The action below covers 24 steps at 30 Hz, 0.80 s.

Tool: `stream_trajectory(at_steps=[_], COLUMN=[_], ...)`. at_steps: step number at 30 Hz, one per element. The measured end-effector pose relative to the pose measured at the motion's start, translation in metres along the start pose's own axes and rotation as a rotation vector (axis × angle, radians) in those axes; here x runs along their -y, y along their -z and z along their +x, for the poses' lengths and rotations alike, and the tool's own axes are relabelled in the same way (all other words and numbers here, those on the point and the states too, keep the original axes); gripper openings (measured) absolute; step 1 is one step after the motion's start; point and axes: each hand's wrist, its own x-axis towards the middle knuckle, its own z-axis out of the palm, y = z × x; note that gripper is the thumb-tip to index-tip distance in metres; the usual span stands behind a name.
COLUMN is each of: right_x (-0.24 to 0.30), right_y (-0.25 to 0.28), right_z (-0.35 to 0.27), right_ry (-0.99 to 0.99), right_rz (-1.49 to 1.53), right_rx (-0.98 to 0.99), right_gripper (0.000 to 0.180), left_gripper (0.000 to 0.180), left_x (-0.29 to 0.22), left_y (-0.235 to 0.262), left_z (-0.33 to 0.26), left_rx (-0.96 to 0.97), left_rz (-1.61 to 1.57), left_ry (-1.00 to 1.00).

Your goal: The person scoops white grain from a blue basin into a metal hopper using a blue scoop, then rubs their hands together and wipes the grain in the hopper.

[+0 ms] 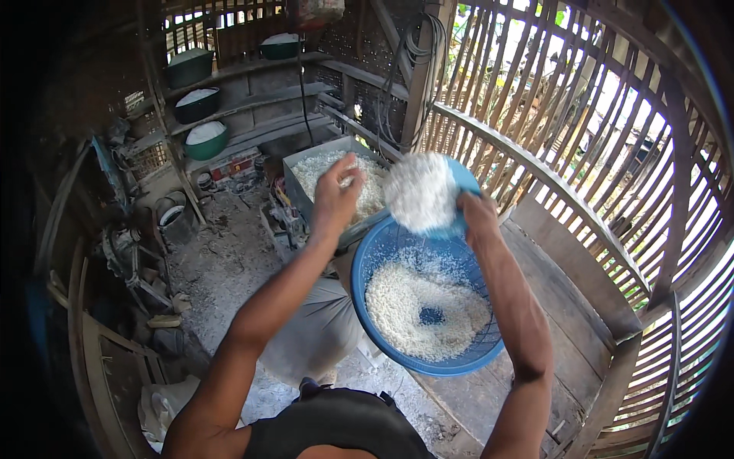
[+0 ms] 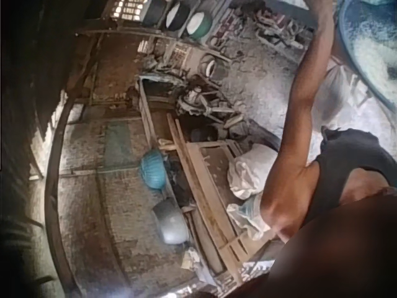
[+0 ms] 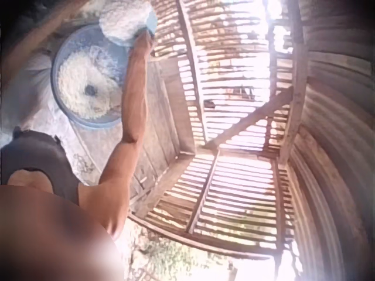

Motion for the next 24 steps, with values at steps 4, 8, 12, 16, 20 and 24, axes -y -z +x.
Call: stream_trajectory(at_steps=[4, 8, 12, 16, 20, 24], right_x=[0.025, 0.046, 0.072, 0.054, 0.051, 0.063], right_y=[-0.065, -0.111, -0.137, -0.151, -0.141, -0.072], right_z=[0.037, 0.051, 0.041, 0.046, 0.034, 0.022], right_ry=[0.399, 0.746, 0.915, 1.073, 1.079, 0.966], right_rz=[-0.164, -0.681, -0.782, -0.881, -0.754, -0.676], right_rx=[0.032, -0.15, -0.113, -0.034, 0.0, -0.103], right_gripper=[0.023, 0.035, 0.038, 0.039, 0.037, 0.032], left_gripper=[0.042, 0.037, 0.027, 0.018, 0.014, 0.012], left_x=[0.042, 0.062, 0.083, 0.062, 0.036, -0.003], left_y=[0.022, 0.043, 0.052, 0.047, 0.044, 0.022], left_z=[0.046, 0.05, 0.052, 0.052, 0.038, -0.007], left_rx=[-0.087, -0.051, -0.128, -0.07, 0.02, 0.123], left_rz=[0.141, 0.241, 0.266, 0.241, 0.281, 0.096], left_ry=[-0.011, 0.086, 0.02, -0.052, -0.193, -0.231])
